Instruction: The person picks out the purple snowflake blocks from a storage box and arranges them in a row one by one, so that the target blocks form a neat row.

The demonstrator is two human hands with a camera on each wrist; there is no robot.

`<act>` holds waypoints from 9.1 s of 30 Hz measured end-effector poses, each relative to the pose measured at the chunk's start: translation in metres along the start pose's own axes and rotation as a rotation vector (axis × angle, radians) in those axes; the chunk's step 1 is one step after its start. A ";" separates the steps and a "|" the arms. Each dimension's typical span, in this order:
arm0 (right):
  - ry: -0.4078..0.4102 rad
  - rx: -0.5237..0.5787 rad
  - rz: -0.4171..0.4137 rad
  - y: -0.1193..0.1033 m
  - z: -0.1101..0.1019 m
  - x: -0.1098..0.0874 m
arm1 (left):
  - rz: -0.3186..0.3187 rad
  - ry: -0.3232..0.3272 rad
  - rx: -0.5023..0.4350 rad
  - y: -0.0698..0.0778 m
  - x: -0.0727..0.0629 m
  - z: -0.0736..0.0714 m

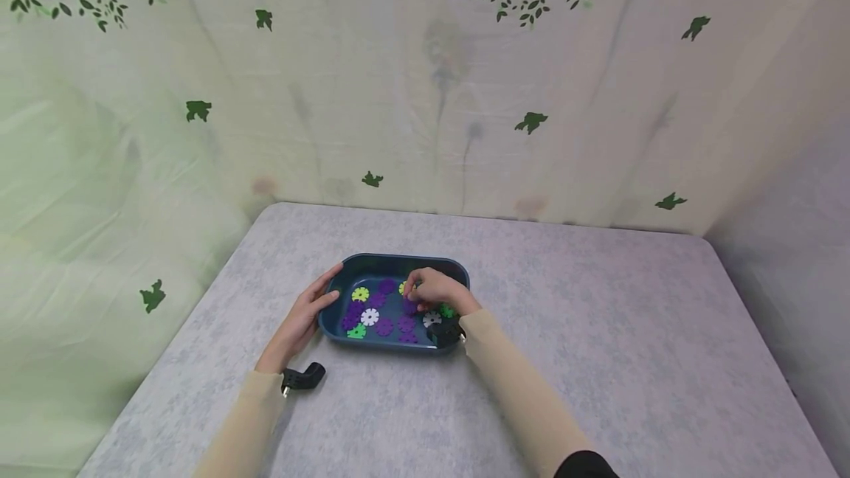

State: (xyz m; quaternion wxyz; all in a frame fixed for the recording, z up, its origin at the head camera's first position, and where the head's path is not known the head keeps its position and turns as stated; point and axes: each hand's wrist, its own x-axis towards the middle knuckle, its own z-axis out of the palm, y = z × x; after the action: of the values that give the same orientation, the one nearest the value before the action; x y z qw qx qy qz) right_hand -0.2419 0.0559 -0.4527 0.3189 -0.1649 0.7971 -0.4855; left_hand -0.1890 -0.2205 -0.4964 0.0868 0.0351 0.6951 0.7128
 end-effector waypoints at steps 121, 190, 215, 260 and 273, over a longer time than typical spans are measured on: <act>0.289 0.173 -0.209 0.028 -0.036 -0.066 | 0.079 0.023 0.067 -0.006 -0.002 0.002; -0.136 -0.049 -0.098 0.017 0.033 -0.024 | 0.108 0.029 0.111 -0.006 -0.005 0.005; 0.063 0.026 -0.248 0.009 0.010 -0.038 | 0.089 0.009 0.110 0.011 -0.013 0.009; 0.502 0.025 0.043 0.120 -0.096 -0.144 | 0.136 0.037 0.125 -0.008 -0.005 0.006; 0.345 0.236 -0.212 0.041 -0.048 -0.094 | 0.121 0.039 0.127 -0.010 -0.005 0.005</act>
State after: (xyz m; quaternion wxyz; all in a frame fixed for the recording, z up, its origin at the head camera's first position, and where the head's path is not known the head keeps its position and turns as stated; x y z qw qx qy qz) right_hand -0.2019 0.1612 -0.4406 0.1425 -0.1238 0.7559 -0.6269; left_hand -0.1828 -0.2159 -0.5057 0.0273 0.0686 0.7370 0.6718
